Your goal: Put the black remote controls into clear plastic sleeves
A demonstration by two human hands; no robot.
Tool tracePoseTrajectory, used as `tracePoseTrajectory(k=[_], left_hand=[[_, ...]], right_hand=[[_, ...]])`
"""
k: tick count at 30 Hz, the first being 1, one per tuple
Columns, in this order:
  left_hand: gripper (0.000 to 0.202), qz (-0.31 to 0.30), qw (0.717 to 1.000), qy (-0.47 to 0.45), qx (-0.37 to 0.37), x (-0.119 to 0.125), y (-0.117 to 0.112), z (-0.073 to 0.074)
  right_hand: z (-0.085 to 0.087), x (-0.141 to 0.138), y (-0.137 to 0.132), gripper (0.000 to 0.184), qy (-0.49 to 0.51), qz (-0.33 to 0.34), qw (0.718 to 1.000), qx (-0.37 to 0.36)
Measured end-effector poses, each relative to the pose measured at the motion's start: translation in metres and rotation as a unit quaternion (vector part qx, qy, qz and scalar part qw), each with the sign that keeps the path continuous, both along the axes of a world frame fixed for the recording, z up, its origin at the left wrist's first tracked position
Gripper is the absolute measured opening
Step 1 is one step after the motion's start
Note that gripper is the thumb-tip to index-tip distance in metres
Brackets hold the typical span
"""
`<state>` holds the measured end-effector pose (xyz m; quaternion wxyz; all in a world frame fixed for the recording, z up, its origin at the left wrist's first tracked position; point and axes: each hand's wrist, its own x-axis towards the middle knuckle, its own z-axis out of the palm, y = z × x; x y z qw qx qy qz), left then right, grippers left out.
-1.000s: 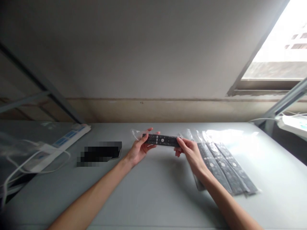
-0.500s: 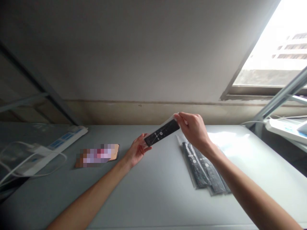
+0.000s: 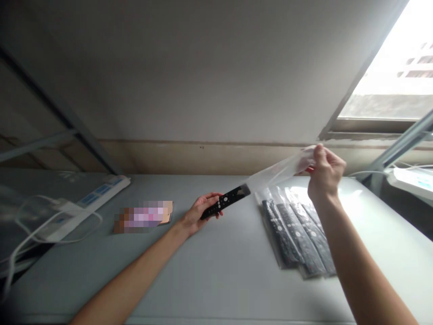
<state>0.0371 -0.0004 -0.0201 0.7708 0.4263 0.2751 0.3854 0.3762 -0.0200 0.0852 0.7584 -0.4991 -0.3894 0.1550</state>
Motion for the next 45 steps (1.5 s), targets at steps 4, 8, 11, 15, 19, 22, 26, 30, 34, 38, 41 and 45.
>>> tracePoseTrajectory(k=[4,8,11,15,19,22,26,30,34,38,41,45], left_hand=[[0.074,-0.043,0.999,-0.023,0.016,0.000,-0.007,0.005],[0.092,-0.052,0.996,0.037,0.057,0.007,-0.019,0.008],[0.091,0.036,0.980,0.156,0.116,0.013,-0.025,0.006],[0.065,0.181,0.902,0.311,0.239,0.016,-0.029,0.005],[0.062,0.227,0.828,0.382,0.343,0.015,-0.029,-0.002],[0.058,0.249,0.773,0.431,0.394,0.015,-0.025,-0.015],[0.064,0.272,0.728,0.480,0.407,0.014,-0.021,-0.025],[0.055,0.278,0.687,0.463,0.486,0.012,-0.021,-0.013],[0.048,0.218,0.668,0.474,0.532,0.011,-0.019,-0.006],[0.071,0.151,0.676,0.511,0.509,0.008,-0.013,-0.021],[0.079,0.120,0.667,0.537,0.502,0.006,-0.011,-0.027],[0.082,0.080,0.634,0.599,0.483,0.005,-0.011,-0.017]], right_hand=[[-0.032,0.013,0.006,0.022,0.142,-0.078,0.987,0.008],[-0.068,-0.015,0.012,0.040,0.145,0.032,0.985,-0.087],[-0.083,-0.044,0.012,0.063,0.077,0.128,0.976,-0.159],[-0.088,-0.070,0.009,0.073,-0.046,0.163,0.966,-0.197],[-0.096,-0.081,0.005,0.073,-0.129,0.189,0.957,-0.178],[-0.104,-0.082,0.002,0.069,-0.179,0.208,0.946,-0.173],[-0.110,-0.077,0.001,0.051,-0.271,0.159,0.937,-0.154],[-0.104,-0.072,-0.001,0.045,-0.423,0.072,0.897,-0.112],[-0.096,-0.082,-0.011,0.040,-0.568,0.061,0.816,-0.093],[-0.107,-0.102,-0.025,0.050,-0.645,0.111,0.745,-0.130],[-0.116,-0.110,-0.029,0.054,-0.650,0.166,0.723,-0.166],[-0.112,-0.103,-0.026,0.048,-0.623,0.198,0.734,-0.187]])
